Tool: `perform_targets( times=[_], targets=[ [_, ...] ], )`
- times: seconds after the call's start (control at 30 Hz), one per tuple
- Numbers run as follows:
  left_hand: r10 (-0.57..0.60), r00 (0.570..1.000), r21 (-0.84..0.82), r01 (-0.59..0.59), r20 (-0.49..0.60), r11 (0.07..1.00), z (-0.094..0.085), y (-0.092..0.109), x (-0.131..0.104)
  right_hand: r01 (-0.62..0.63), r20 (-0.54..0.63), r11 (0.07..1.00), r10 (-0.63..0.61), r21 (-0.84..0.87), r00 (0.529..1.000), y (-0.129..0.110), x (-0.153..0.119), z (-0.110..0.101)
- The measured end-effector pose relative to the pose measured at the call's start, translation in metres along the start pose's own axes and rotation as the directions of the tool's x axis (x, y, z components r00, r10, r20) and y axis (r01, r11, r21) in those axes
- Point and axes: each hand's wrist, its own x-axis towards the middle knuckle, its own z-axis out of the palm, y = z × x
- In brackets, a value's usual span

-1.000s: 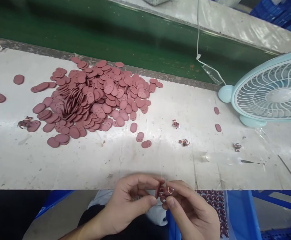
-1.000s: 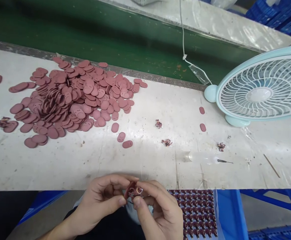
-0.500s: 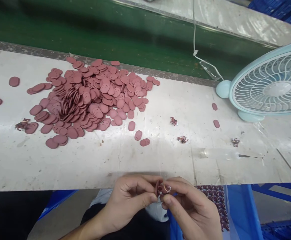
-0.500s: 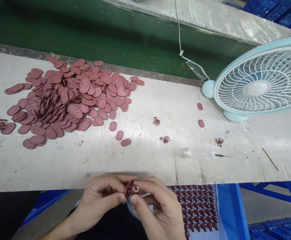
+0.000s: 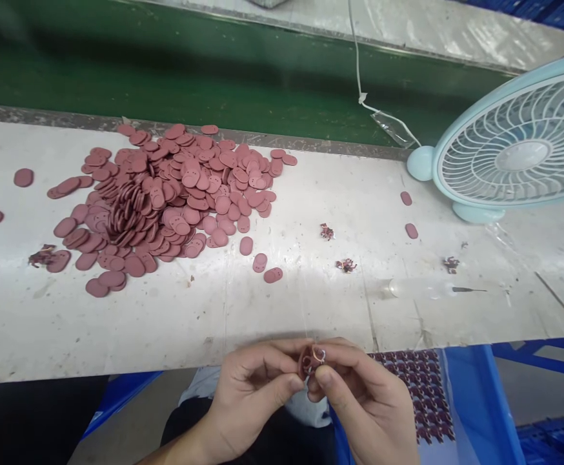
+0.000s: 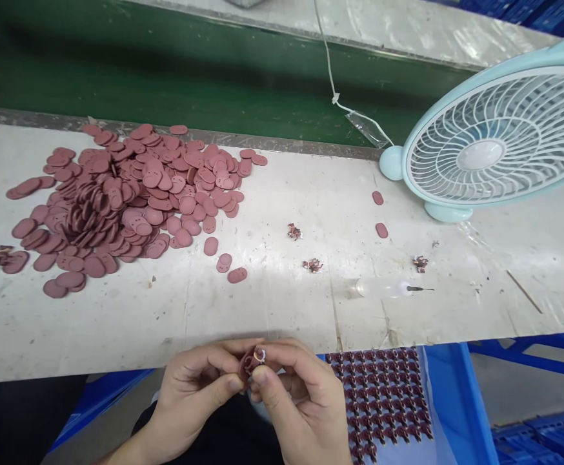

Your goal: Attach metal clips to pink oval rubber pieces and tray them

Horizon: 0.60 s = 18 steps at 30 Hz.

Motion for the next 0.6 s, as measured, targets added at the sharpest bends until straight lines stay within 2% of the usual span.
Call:
perform_targets(
  times=[0.13,0.33,0.6],
  targets=[
    [0.018,1.000,0.004,-0.018,-0.023,1.000,0.003,0.001,-0.001,0.030,-0.008,0.999,-0.030,0.031,1.000,0.005,-0.002,0.000],
    [-0.018,0.998,0.026,0.019,-0.056,0.999,0.005,0.004,-0.001,0.099,-0.014,0.994,-0.099,0.039,0.995,0.011,-0.004,0.002],
    [-0.040,0.997,0.046,0.043,-0.062,0.998,0.004,0.002,-0.001,0.111,0.041,0.994,-0.111,-0.011,0.993,0.003,-0.003,-0.006]
  ],
)
